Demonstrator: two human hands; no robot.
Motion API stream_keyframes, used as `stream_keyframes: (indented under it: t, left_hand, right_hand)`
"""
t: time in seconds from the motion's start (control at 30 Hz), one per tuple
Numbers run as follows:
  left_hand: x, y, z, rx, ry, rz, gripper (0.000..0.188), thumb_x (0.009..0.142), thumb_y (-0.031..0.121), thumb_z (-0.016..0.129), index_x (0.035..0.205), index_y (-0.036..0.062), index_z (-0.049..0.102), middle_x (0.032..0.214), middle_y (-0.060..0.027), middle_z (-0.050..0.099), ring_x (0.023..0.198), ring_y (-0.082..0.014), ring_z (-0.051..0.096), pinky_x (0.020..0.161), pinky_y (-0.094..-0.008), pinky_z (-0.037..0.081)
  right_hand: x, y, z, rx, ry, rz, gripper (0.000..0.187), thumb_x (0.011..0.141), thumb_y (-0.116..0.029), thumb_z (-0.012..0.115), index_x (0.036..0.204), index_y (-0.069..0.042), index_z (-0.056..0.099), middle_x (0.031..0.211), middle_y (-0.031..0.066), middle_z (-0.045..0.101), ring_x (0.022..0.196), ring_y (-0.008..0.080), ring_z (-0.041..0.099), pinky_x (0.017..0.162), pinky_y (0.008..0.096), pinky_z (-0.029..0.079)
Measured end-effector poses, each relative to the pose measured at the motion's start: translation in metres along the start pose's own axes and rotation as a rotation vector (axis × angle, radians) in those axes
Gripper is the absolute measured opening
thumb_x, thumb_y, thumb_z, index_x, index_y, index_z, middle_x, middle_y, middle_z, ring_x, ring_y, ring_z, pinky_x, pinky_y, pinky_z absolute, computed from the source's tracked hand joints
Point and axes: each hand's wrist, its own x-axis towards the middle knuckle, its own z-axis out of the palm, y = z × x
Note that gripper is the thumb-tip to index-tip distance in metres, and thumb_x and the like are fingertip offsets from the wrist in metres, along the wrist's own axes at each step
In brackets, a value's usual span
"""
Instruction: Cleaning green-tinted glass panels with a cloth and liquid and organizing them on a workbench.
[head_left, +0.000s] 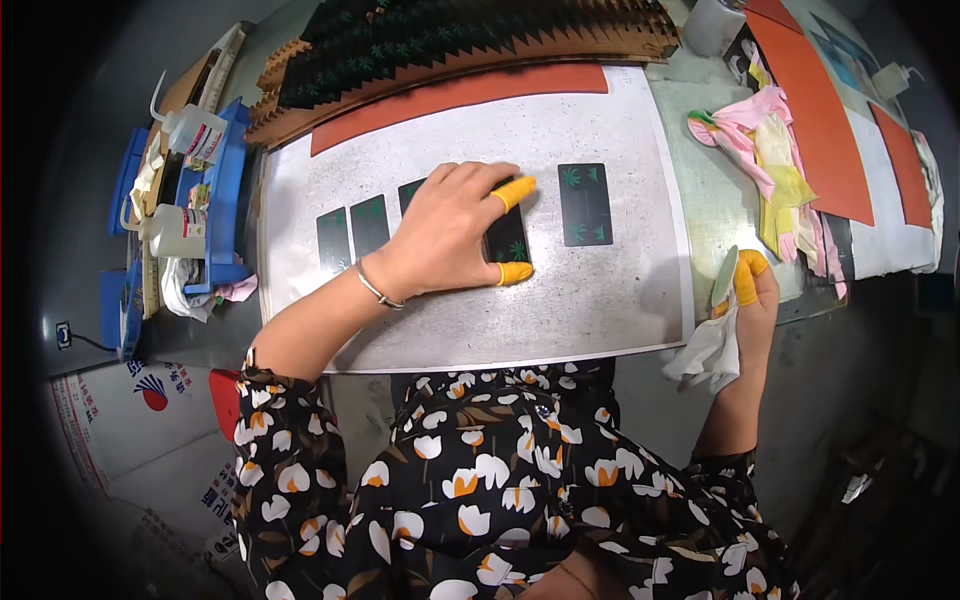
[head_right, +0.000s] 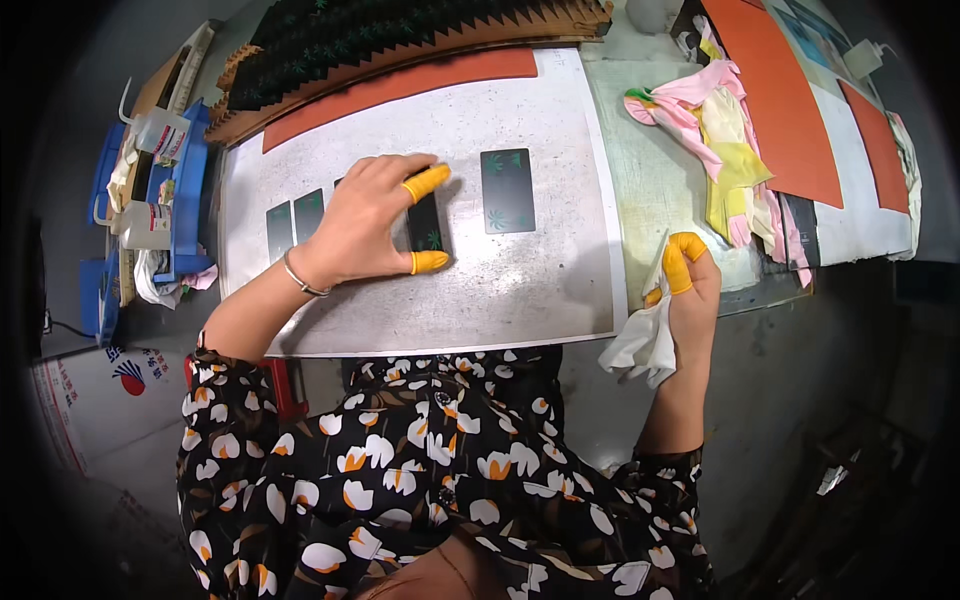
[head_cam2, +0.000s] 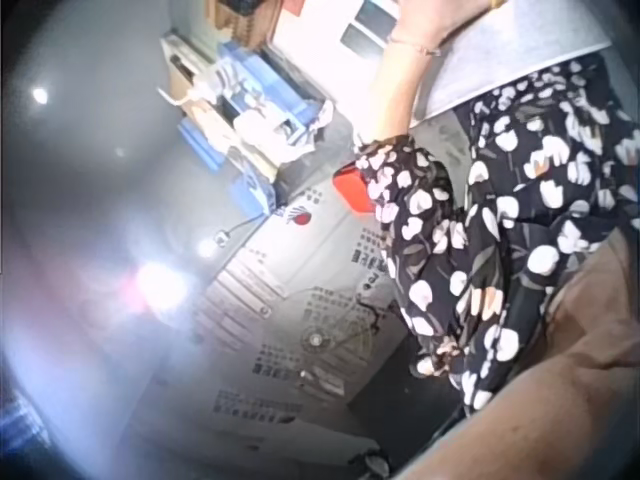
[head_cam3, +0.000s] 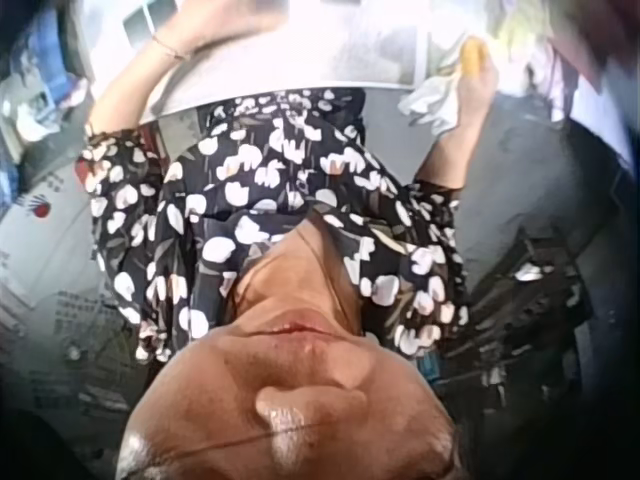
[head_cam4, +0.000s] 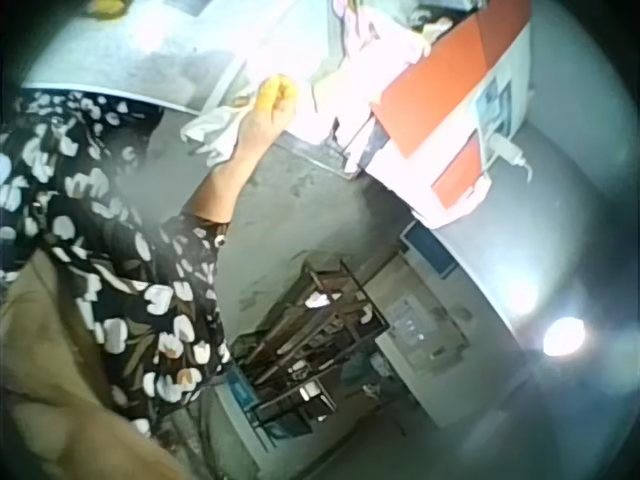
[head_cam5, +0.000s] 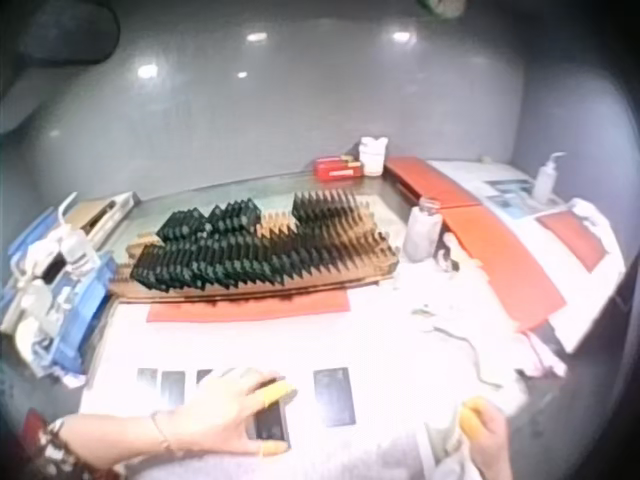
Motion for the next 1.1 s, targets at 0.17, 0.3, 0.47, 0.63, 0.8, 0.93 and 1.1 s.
stream_keyframes:
  t: [0.17, 0.3, 0.47, 0.63, 0.8, 0.93, 1.1]
  left_hand:
    - [-0.005, -0.011, 0.008, -0.382, 0.134, -0.059, 0.072, 0.059, 0.023, 0.073, 0.119, -0.002, 0.041, 0.12, -0.0169, 0.041, 0.11, -0.0321, 0.043, 0.093, -0.035, 0.037]
    - [-0.022, -0.025, 0.008, -0.309, 0.064, -0.112, 0.083, 0.058, 0.03, 0.076, 0.124, -0.0001, 0.037, 0.134, -0.0169, 0.029, 0.12, -0.0329, 0.034, 0.099, -0.0371, 0.031]
    - [-0.052, -0.044, 0.003, -0.005, -0.034, -0.275, 0.095, 0.051, 0.036, 0.079, 0.128, 0.0024, 0.033, 0.133, -0.017, 0.029, 0.12, -0.0344, 0.031, 0.101, -0.0454, 0.021]
    - [-0.056, -0.043, 0.008, -0.16, -0.052, -0.379, 0.091, 0.052, 0.026, 0.078, 0.127, 0.0016, 0.033, 0.115, -0.0141, 0.036, 0.108, -0.0314, 0.035, 0.092, -0.0372, 0.028]
    - [-0.043, -0.032, -0.007, 0.108, -0.065, -0.129, 0.067, 0.056, 0.028, 0.074, 0.114, 0.005, 0.051, 0.117, -0.0119, 0.046, 0.105, -0.0295, 0.042, 0.091, -0.0379, 0.033]
    - [-0.042, -0.033, -0.011, -0.072, 0.038, -0.237, 0.065, 0.057, 0.026, 0.074, 0.11, -0.0003, 0.05, 0.118, -0.0155, 0.044, 0.109, -0.0317, 0.042, 0.089, -0.0373, 0.038]
    - [-0.054, -0.045, 0.003, -0.274, 0.113, -0.185, 0.076, 0.06, 0.02, 0.075, 0.124, 0.0043, 0.036, 0.126, -0.0145, 0.035, 0.116, -0.0317, 0.038, 0.098, -0.0356, 0.033]
  right_hand:
    - [0.003, -0.002, 0.001, -0.017, -0.031, 0.006, 0.015, 0.088, -0.016, 0.05, 0.094, -0.002, 0.052, 0.071, -0.0009, 0.05, 0.051, 0.006, 0.047, 0.045, 0.0197, 0.041]
    - [0.005, -0.001, 0.001, -0.007, 0.011, -0.011, 0.014, 0.088, -0.015, 0.05, 0.094, -0.003, 0.052, 0.071, -0.0011, 0.05, 0.051, 0.0059, 0.047, 0.045, 0.0195, 0.041]
    - [0.005, 0.006, -0.006, 0.012, -0.025, -0.034, 0.015, 0.088, -0.015, 0.05, 0.095, -0.002, 0.052, 0.073, -0.0011, 0.051, 0.052, 0.0055, 0.047, 0.045, 0.0196, 0.042]
    - [0.004, 0.006, -0.007, 0.014, -0.017, -0.026, 0.015, 0.089, -0.015, 0.049, 0.096, -0.002, 0.052, 0.074, -0.0011, 0.051, 0.053, 0.0053, 0.047, 0.045, 0.0197, 0.042]
    - [0.006, 0.009, -0.007, 0.037, 0.011, -0.032, 0.016, 0.089, -0.015, 0.049, 0.097, -0.002, 0.052, 0.075, -0.001, 0.052, 0.053, 0.0054, 0.048, 0.046, 0.0192, 0.042]
    - [0.007, 0.008, -0.008, 0.001, 0.013, -0.039, 0.015, 0.089, -0.015, 0.049, 0.097, -0.002, 0.052, 0.075, -0.001, 0.052, 0.053, 0.0055, 0.048, 0.045, 0.0192, 0.041]
    - [0.01, 0.012, -0.009, 0.025, 0.006, -0.028, 0.015, 0.089, -0.015, 0.049, 0.097, -0.003, 0.052, 0.074, -0.0014, 0.051, 0.051, 0.0061, 0.048, 0.045, 0.0195, 0.041]
